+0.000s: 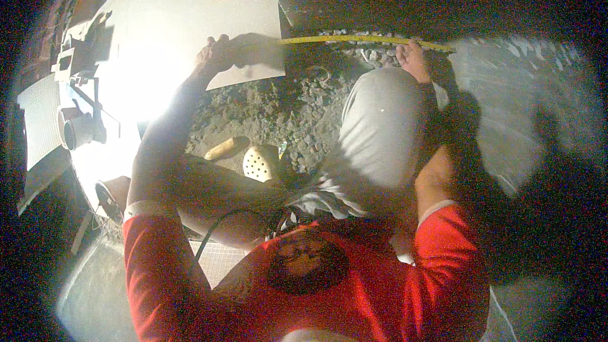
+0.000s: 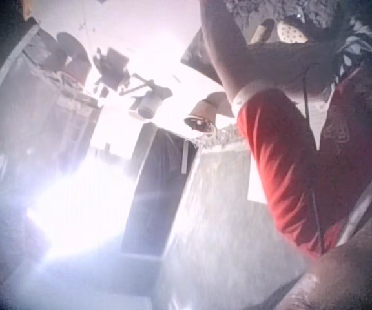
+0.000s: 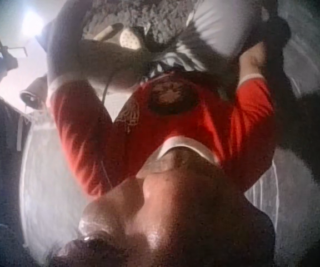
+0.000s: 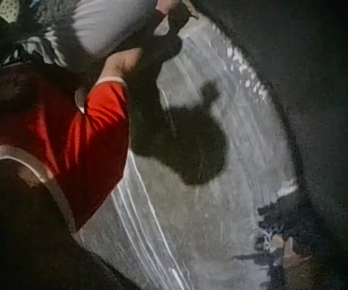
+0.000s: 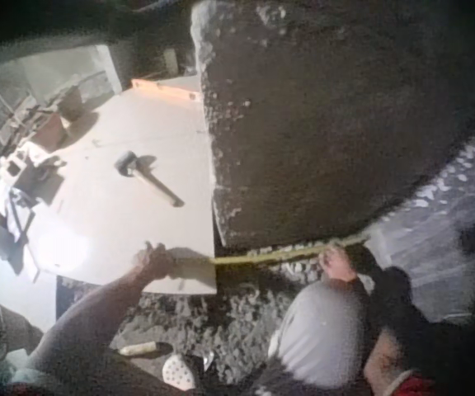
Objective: The person measures a floor area, spreads cement with a trowel, and places a large white tile onto the prepared surface. They adjust the tile position and continue spreading cement around the edges.
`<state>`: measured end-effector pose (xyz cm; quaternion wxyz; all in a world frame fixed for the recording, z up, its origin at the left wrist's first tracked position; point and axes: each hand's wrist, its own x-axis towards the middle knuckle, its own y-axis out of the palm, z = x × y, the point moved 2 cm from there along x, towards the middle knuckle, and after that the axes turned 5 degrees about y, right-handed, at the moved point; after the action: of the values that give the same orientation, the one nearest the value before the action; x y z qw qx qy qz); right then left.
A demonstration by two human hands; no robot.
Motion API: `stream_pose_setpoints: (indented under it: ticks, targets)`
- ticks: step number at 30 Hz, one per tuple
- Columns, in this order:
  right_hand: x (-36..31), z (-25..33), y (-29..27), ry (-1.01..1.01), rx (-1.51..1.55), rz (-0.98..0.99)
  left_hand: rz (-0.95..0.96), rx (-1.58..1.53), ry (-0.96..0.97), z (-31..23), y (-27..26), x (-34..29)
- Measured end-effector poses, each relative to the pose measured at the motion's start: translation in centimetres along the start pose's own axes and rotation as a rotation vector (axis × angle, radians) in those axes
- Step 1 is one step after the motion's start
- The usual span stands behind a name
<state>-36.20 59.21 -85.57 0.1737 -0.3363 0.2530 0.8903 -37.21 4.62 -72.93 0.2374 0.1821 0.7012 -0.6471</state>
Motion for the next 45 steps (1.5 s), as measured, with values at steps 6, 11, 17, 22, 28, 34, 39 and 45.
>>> stream_pose_setpoints:
  ticks: [6,11,17,22,28,34,39,45]
  targets:
    - [0.4,0.1,-0.4,0.043,-0.094,-0.027,0.013,0.0,-0.009,0.2,0.4,0.0]
    - [1.6,0.5,-0.6,0.045,-0.131,-0.086,0.024,0.025,0.013,-0.1,0.2,-0.1]
    - [1.5,0.3,-1.2,0.034,-0.147,-0.124,0.008,-0.009,-0.025,-0.2,0.4,0.0]
    - [1.2,0.3,-1.6,0.074,-0.029,-0.038,-0.021,0.017,-0.012,-0.1,1.0,0.3]
    - [1.2,0.3,-1.6,0.119,-0.112,-0.014,-0.001,0.006,-0.032,-0.2,1.0,0.4]
    - [1.3,0.1,-1.2,0.066,-0.122,-0.113,0.009,-0.004,-0.02,-0.2,0.8,0.4]
    - [1.8,0.2,-1.9,0.087,-0.011,-0.029,0.019,0.006,-0.013,-0.3,0.5,0.2]
    - [2.2,0.4,-2.6,0.097,-0.002,-0.002,0.024,0.002,-0.023,-0.4,0.3,0.0]
